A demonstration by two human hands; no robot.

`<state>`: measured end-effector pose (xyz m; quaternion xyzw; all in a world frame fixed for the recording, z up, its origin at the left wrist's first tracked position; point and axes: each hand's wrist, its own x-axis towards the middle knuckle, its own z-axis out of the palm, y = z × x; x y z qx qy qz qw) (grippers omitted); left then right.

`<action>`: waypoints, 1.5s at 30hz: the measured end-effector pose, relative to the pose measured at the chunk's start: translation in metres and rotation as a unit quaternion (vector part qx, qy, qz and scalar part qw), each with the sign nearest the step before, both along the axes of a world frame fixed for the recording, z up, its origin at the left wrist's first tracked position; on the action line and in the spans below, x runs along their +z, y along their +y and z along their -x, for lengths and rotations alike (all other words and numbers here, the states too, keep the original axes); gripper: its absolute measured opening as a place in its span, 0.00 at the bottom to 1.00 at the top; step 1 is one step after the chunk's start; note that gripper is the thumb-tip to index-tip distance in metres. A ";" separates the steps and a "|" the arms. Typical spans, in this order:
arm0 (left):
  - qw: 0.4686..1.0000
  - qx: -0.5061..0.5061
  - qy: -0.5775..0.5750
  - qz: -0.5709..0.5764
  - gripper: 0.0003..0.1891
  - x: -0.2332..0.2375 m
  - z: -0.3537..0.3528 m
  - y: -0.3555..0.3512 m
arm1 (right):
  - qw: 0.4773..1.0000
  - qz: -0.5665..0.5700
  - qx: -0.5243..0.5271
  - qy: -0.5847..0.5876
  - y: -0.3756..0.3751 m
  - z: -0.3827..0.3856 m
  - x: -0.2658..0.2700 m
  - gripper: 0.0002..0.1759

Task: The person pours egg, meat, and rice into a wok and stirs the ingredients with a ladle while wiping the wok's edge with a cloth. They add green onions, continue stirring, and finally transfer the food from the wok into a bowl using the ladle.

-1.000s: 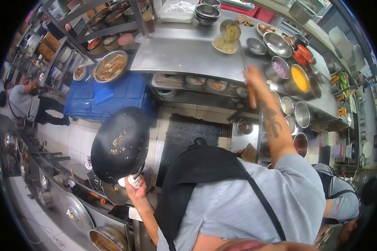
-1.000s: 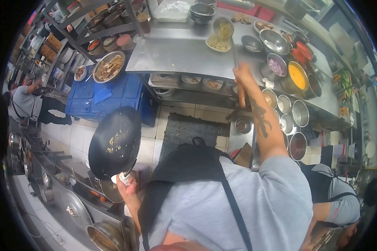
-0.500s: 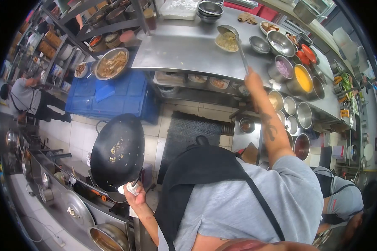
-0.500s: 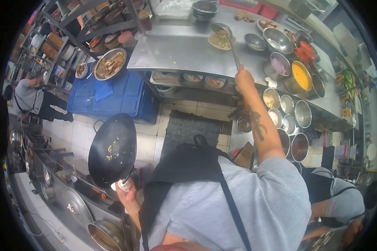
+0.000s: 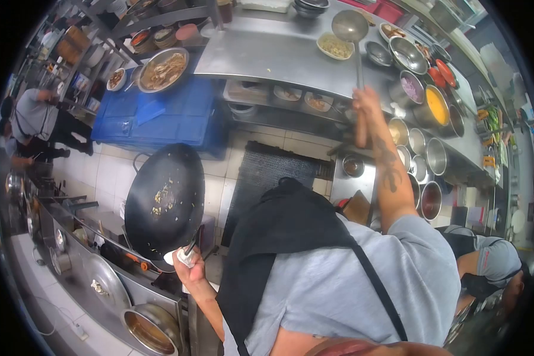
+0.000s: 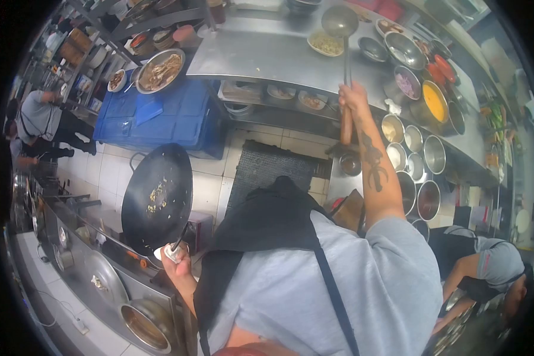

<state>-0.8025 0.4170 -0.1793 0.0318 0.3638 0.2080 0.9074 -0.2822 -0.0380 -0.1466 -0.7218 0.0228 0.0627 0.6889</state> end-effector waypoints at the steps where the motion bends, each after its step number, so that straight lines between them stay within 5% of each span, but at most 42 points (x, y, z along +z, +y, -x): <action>1: 1.000 0.004 0.004 0.002 0.04 0.002 0.000 -0.002 | 0.990 -0.119 0.047 0.055 0.002 0.008 0.003 0.12; 3: 1.000 0.027 0.004 0.000 0.05 0.008 0.000 -0.008 | 0.946 -0.300 0.016 0.121 0.021 0.032 0.005 0.14; 6: 0.996 0.053 0.041 -0.055 0.05 0.013 -0.011 -0.026 | 0.904 -0.344 0.139 0.212 0.028 0.021 -0.034 0.20; 10: 0.985 0.139 0.082 -0.064 0.05 0.061 -0.045 -0.071 | 0.853 -0.315 0.303 0.285 0.067 -0.017 -0.053 0.25; 17: 0.942 0.317 0.023 -0.106 0.05 0.109 -0.007 -0.149 | 0.729 -0.152 0.542 0.390 0.206 -0.028 -0.020 0.28; 26: 0.784 0.588 0.090 -0.180 0.13 0.160 0.001 -0.319 | 0.521 0.038 0.754 0.398 0.341 0.011 -0.037 0.27; 30: 0.735 0.654 0.059 -0.167 0.06 0.162 -0.002 -0.372 | 0.372 0.067 0.835 0.400 0.375 0.074 -0.038 0.28; 35: 0.652 0.743 0.107 -0.103 0.07 0.126 0.035 -0.431 | 0.196 -0.005 0.940 0.278 0.396 0.231 0.037 0.35; 37: 0.619 0.780 0.051 -0.076 0.07 0.115 0.047 -0.447 | 0.043 -0.100 0.957 0.269 0.399 0.306 0.049 0.43; 39: 0.595 0.798 0.051 -0.086 0.07 0.094 0.068 -0.464 | -0.022 -0.054 0.986 0.156 0.385 0.363 0.065 0.49; 43: 0.579 0.806 0.034 -0.118 0.05 0.070 0.105 -0.473 | 0.056 -0.033 0.997 -0.050 0.347 0.438 0.027 0.13; 45: 0.561 0.816 0.061 -0.123 0.04 0.048 0.123 -0.477 | 0.062 -0.086 0.983 -0.151 0.330 0.474 0.008 0.11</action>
